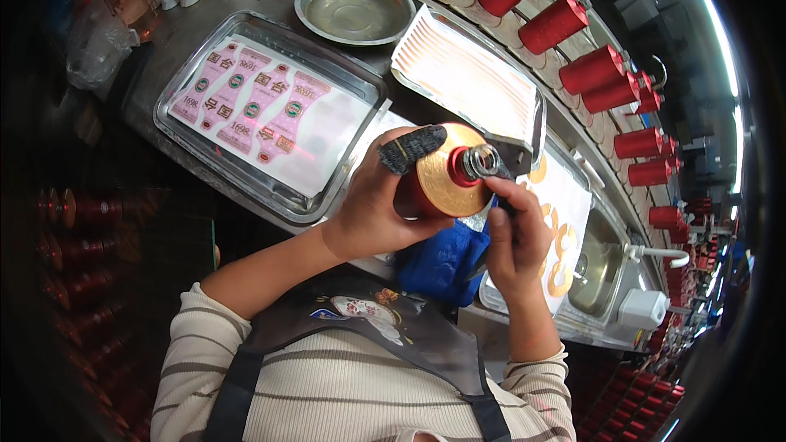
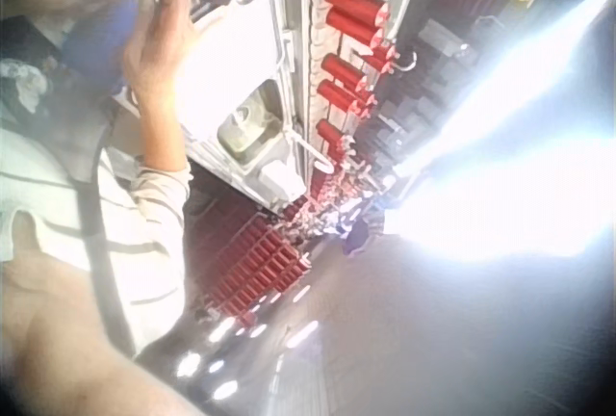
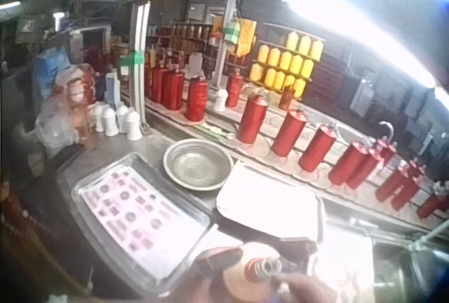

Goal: The person applies round paper labels to the neck and body of red cylindrical cans. They peel each label from a sheet, position it on the can, and smooth it down with their fingers. The cans are handled one at a time on a stainless steel work surface.

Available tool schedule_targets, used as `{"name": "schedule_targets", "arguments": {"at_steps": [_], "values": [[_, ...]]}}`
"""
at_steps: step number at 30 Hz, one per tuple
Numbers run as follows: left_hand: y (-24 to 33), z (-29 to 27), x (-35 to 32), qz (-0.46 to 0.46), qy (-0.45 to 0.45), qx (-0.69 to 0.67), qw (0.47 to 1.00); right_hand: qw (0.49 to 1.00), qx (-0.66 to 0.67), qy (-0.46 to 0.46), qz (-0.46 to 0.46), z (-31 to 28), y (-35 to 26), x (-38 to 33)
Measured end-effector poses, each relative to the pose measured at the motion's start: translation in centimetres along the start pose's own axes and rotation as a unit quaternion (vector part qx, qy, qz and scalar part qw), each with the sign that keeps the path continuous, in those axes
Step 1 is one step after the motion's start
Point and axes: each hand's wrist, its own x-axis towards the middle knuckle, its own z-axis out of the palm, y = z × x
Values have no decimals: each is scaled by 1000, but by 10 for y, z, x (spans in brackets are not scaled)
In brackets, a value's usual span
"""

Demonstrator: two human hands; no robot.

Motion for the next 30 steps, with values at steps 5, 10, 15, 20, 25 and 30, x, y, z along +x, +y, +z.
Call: {"name": "schedule_targets", "arguments": {"at_steps": [5,10,15,20,25,30], "values": [[-13,19,-9,48,47,25,997,990,-97,34,-95,24,-14,-25],[-10,23,-13,-127,-11,-43,991,984,-123,10,-130,47,-25,-23],[5,12,1,-151,-66,33,986,984,19,-63,-165,39,-42,-38],[13,5,11,-92,26,77,992,992,82,85,47,14,-13,-74],[65,10,33,-237,-53,-121,962,997,-35,53,51,-6,6,-112],[62,59,14,-309,-130,-179,925,995,-83,28,41,0,13,-138]]}}
